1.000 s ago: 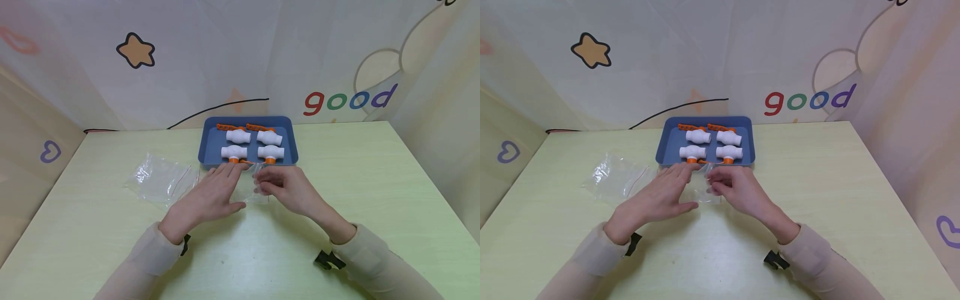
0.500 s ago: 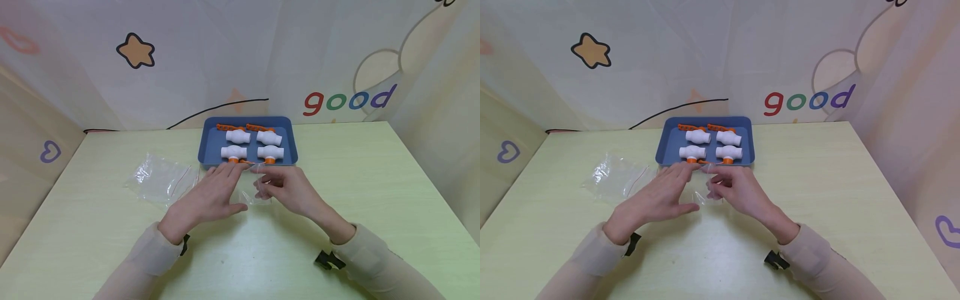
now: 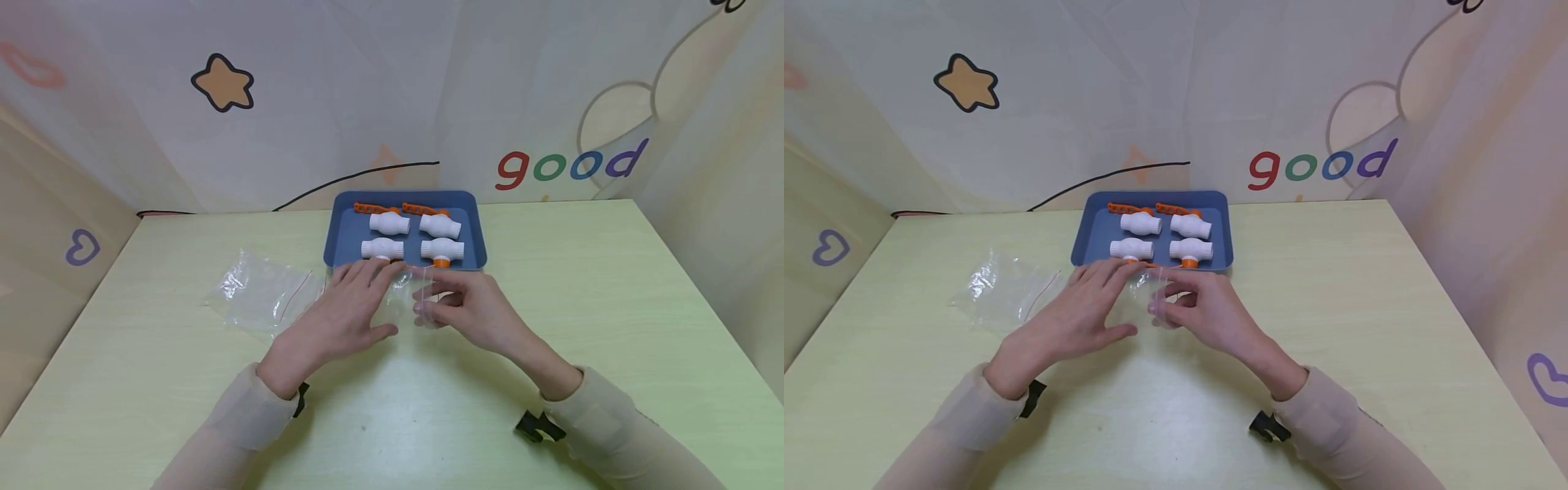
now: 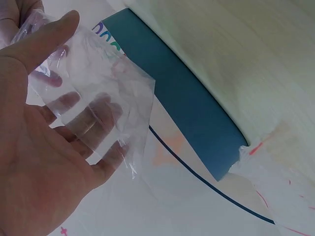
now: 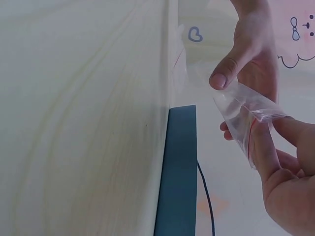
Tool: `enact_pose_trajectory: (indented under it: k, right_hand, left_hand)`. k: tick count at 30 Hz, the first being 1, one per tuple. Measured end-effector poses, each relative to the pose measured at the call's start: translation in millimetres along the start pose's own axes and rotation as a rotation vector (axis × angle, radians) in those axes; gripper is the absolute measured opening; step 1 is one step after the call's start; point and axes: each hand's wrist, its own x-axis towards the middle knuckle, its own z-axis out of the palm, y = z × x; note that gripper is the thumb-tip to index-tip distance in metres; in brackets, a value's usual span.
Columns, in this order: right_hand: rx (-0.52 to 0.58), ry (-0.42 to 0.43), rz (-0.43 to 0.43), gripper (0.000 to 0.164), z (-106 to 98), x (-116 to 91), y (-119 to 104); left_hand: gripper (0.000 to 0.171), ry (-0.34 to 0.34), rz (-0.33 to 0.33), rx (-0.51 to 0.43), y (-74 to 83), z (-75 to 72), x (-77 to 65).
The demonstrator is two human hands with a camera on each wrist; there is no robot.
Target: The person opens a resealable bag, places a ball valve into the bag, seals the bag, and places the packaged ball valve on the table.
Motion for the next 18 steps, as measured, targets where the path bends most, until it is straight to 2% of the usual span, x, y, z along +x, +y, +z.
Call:
enact_pose_trajectory:
  k: [3,8,12,15,18]
  right_hand:
    - [-0.011,0.002,-0.007,0.04,0.0,-0.4,-0.1]
    - [-0.06,0.027,-0.106,0.022,-1.9,-2.3,0.0]
    - [-0.092,0.019,-0.261,0.026,-2.6,-1.8,3.1]
    - [-0.165,0.014,-0.372,0.035,-2.5,-0.8,6.2]
    - [-0.218,0.011,-0.426,0.04,-2.3,-0.4,8.0]
  left_hand:
    - [0.086,-0.004,0.007,-0.003,-0.8,0.3,-0.2]
    - [0.084,-0.019,0.006,-0.036,-1.3,-0.3,-1.5]
    - [0.08,-0.044,-0.004,-0.077,-2.0,-1.7,-2.4]
    - [0.078,-0.064,-0.013,-0.099,-2.2,-3.0,-2.4]
    - [0.082,-0.078,-0.018,-0.115,-2.1,-3.8,-2.6]
